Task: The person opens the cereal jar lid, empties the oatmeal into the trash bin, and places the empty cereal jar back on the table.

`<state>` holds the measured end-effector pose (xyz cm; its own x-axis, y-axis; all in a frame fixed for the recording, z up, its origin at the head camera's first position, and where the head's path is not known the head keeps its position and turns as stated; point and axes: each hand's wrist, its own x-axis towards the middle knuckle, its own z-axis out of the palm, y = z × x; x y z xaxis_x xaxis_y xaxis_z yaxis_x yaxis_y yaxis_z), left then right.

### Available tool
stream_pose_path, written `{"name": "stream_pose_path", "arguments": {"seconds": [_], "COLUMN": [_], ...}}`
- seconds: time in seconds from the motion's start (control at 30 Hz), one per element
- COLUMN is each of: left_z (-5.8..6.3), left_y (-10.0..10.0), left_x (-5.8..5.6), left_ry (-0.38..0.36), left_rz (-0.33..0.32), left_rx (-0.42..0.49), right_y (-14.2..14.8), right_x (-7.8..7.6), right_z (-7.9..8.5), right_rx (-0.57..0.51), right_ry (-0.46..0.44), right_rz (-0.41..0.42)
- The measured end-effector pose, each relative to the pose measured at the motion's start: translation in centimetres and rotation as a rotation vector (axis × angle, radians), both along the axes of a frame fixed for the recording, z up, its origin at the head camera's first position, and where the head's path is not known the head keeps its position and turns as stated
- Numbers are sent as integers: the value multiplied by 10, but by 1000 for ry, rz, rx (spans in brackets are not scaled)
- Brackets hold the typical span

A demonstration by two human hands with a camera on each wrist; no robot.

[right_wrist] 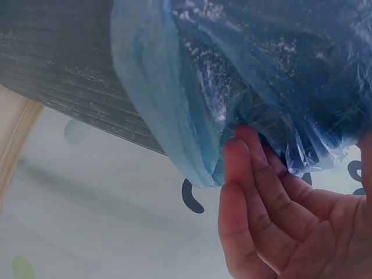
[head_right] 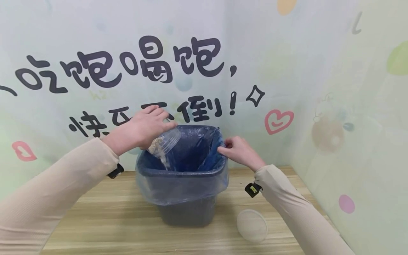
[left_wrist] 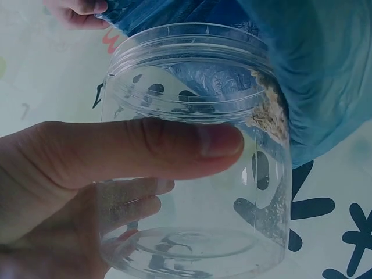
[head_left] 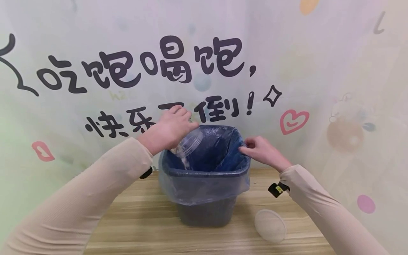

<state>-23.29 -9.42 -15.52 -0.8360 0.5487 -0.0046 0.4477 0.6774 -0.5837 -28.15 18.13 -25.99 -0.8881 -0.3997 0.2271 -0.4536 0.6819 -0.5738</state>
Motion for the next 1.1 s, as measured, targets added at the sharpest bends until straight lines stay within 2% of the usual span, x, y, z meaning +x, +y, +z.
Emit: {"name": "stream_pose_path", "arguments": {"seconds": [0.17, 0.43, 0.97, 1.1], "left_z": [-1, -1, -4, -6], "left_y": [-1, 1, 8, 9], "left_x": [2, 1, 6, 8], "left_ry": [9, 24, 99, 114], "left_rz": [-17, -1, -39, -39], "left_rx": [3, -9, -103, -100], "right_y": [0, 0, 0, 0], "right_x": [0, 0, 0, 0], "right_z": [0, 0, 0, 0], "right_rx": [-2, -9, -7, -5], "right_ry": [-6, 0, -7, -11], "right_rz": [-7, -4, -9, -11]}}
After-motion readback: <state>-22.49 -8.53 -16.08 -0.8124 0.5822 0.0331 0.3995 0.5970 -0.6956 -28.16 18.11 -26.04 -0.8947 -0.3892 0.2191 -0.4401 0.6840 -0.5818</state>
